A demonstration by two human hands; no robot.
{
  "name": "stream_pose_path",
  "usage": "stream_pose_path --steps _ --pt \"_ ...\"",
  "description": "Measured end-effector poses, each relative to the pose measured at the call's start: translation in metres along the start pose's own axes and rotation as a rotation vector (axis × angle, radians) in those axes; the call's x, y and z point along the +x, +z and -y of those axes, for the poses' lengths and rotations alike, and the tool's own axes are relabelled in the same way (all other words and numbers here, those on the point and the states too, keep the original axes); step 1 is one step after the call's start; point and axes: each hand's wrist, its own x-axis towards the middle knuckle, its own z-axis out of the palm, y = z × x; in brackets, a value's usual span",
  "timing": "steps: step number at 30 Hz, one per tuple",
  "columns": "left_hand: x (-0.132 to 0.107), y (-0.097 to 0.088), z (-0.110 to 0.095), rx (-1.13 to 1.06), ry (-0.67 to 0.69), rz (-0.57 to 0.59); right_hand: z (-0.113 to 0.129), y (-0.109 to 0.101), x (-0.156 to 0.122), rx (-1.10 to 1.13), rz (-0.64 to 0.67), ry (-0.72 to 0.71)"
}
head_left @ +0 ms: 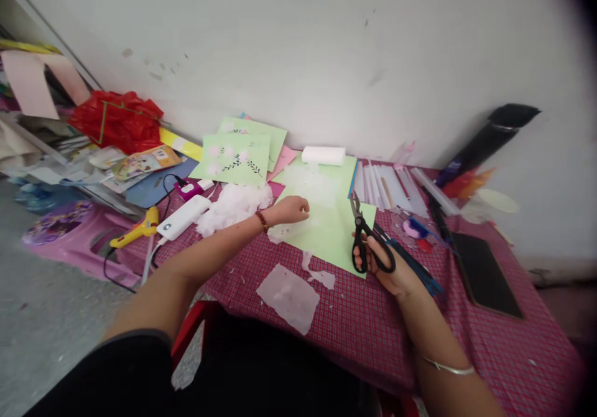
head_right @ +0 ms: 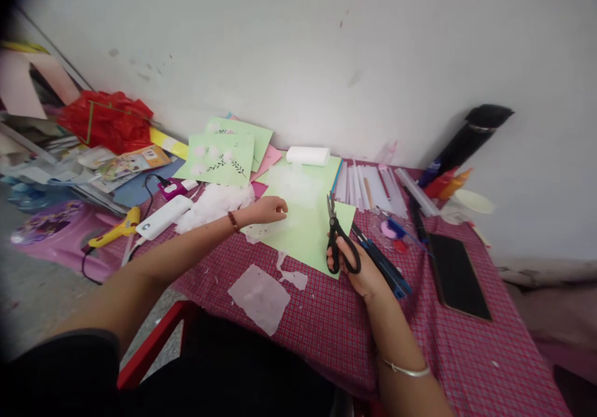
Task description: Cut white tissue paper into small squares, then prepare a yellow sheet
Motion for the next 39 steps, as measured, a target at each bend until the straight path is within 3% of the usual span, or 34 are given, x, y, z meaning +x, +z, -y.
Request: stream_pose_path --steps 6,8,11,16,18,21,22,23,27,30,33,37,39 --pt "0.031 0.026 -0.020 0.005 -0.052 0.146 0.003 0.003 -0.001 -0.018 -0.013 -0.006" --pt "0.035 0.021 -0.024 -0.015 -0.063 0.180 0.004 0.003 -0.002 -0.018 -0.023 -0.001" --pt "0.031 -0.003 -0.021 -0.074 -0.078 0.147 0.007 0.004 -0.003 -0.025 -0.017 0.009" --pt "-0.007 -0.064 0.014 -0.152 -0.155 -0.007 0.007 0.003 -0.004 -0.018 -0.007 0.018" --pt "-0.029 -0.079 0.029 -0.011 -0.188 -0.079 0.005 0.001 -0.003 -0.024 -0.013 0.026" --pt "-0.059 -0.076 0.034 0.499 -0.200 -0.308 0.004 0.000 -0.003 -0.049 -0.011 0.014" --pt "-0.067 -0.068 0.029 0.579 -0.132 -0.308 0.004 0.000 -0.003 -0.055 -0.006 0.008" --pt "-0.074 -0.057 0.021 0.581 -0.033 -0.233 0.004 0.000 -0.003 -0.055 -0.001 0.004" --pt "-0.089 0.004 -0.024 0.315 0.438 0.209 0.004 0.002 -0.003 -0.041 -0.012 -0.001" --pt "-0.085 0.037 -0.049 0.199 0.543 0.273 0.003 0.002 -0.001 -0.029 -0.026 -0.016" --pt "-0.074 0.042 -0.057 -0.052 0.338 0.181 0.004 0.001 -0.003 -0.015 0.001 -0.046" --pt "-0.072 0.016 -0.049 -0.799 -0.103 0.214 0.005 0.000 -0.015 -0.124 0.057 -0.153" --pt "-0.079 0.003 -0.039 -1.128 -0.238 0.212 0.002 0.001 -0.021 -0.239 0.110 -0.164"
